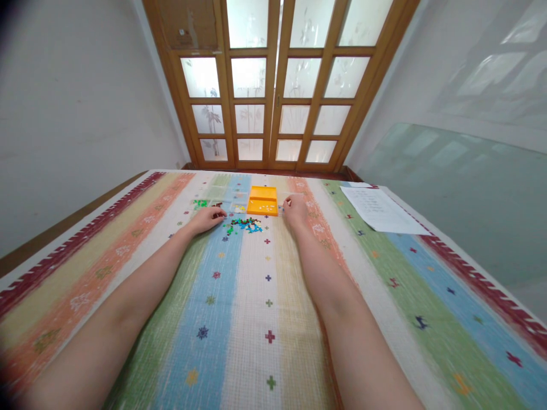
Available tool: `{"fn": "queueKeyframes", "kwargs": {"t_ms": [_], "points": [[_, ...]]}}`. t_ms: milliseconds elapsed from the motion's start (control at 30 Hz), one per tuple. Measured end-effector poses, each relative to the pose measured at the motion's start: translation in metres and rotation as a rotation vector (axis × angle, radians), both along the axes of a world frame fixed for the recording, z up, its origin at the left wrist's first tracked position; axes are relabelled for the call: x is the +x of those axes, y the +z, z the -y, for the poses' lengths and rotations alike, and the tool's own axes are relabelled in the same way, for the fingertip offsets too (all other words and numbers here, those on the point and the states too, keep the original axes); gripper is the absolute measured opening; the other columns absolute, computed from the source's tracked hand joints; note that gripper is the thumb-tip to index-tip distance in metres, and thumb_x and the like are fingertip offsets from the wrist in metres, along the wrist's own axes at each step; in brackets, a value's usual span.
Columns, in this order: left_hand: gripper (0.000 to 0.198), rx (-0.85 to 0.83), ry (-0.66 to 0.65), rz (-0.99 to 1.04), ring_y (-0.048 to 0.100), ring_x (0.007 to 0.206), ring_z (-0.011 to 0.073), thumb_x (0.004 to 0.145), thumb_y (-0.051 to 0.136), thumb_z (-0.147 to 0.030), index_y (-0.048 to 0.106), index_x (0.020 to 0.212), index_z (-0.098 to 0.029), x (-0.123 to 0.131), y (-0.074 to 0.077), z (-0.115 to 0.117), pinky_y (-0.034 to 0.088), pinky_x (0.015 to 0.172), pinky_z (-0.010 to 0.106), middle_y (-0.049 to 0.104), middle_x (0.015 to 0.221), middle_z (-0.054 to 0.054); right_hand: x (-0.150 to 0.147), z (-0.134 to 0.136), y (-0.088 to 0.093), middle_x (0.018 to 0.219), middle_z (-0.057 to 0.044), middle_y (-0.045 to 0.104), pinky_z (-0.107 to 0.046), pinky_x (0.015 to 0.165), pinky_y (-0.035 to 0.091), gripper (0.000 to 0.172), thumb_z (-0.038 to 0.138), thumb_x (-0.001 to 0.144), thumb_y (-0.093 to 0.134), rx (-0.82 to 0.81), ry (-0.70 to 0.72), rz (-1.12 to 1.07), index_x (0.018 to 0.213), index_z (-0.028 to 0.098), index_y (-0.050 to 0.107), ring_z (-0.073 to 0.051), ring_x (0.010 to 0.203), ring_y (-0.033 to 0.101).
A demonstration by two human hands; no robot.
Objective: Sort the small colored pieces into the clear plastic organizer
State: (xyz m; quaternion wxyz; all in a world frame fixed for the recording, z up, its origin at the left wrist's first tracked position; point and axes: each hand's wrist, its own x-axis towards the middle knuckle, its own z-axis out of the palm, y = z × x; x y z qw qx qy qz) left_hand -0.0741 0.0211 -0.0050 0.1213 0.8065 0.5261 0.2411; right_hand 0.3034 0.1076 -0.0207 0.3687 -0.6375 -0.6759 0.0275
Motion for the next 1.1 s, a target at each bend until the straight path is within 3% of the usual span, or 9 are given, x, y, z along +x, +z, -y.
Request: {"fn": "queueKeyframes", "kwargs": {"t_ms": [233, 367, 800, 1100], "points": [[0.034, 0.009, -0.057, -0.07, 0.065, 0.088, 0.0215, 0.088, 0.057, -0.029, 0.076, 0.116, -0.025, 0.012, 0.0, 0.002, 0.048, 0.083, 0.032, 0.074, 0.099, 0.005, 0.001, 0.001, -0.001, 0.093, -0.008, 0.068, -0.03, 0.069, 0.037, 0.018, 0.026, 0.09, 0.054, -0.056, -0.075, -0.026, 0.095, 0.021, 0.07, -0.021, 0.078, 0.056], [0.034, 0.057, -0.074, -0.119, 0.065, 0.095, 0.0227, 0.091, 0.054, -0.027, 0.076, 0.117, -0.026, 0.021, -0.002, 0.004, 0.048, 0.088, 0.032, 0.071, 0.104, 0.007, -0.002, 0.004, 0.001, 0.097, -0.009, 0.068, -0.031, 0.07, 0.038, 0.019, 0.026, 0.092, 0.052, -0.034, -0.049, -0.013, 0.095, 0.02, 0.07, -0.021, 0.08, 0.056], [0.019, 0.085, 0.001, -0.113, 0.064, 0.089, 0.0251, 0.086, 0.059, -0.024, 0.076, 0.094, -0.023, 0.03, -0.003, 0.007, 0.048, 0.081, 0.036, 0.069, 0.097, 0.008, -0.015, 0.012, 0.006, 0.096, -0.01, 0.069, -0.031, 0.07, 0.038, 0.021, 0.025, 0.092, 0.051, 0.007, -0.014, 0.016, 0.096, 0.019, 0.071, -0.023, 0.084, 0.056], [0.017, 0.111, 0.107, -0.018, 0.063, 0.085, 0.0223, 0.086, 0.061, -0.025, 0.074, 0.097, -0.023, 0.027, 0.004, 0.011, 0.047, 0.08, 0.034, 0.071, 0.098, 0.006, -0.016, 0.012, 0.006, 0.095, -0.009, 0.068, -0.032, 0.071, 0.039, 0.021, 0.025, 0.092, 0.051, 0.02, 0.01, 0.017, 0.097, 0.02, 0.071, -0.023, 0.084, 0.056]]}}
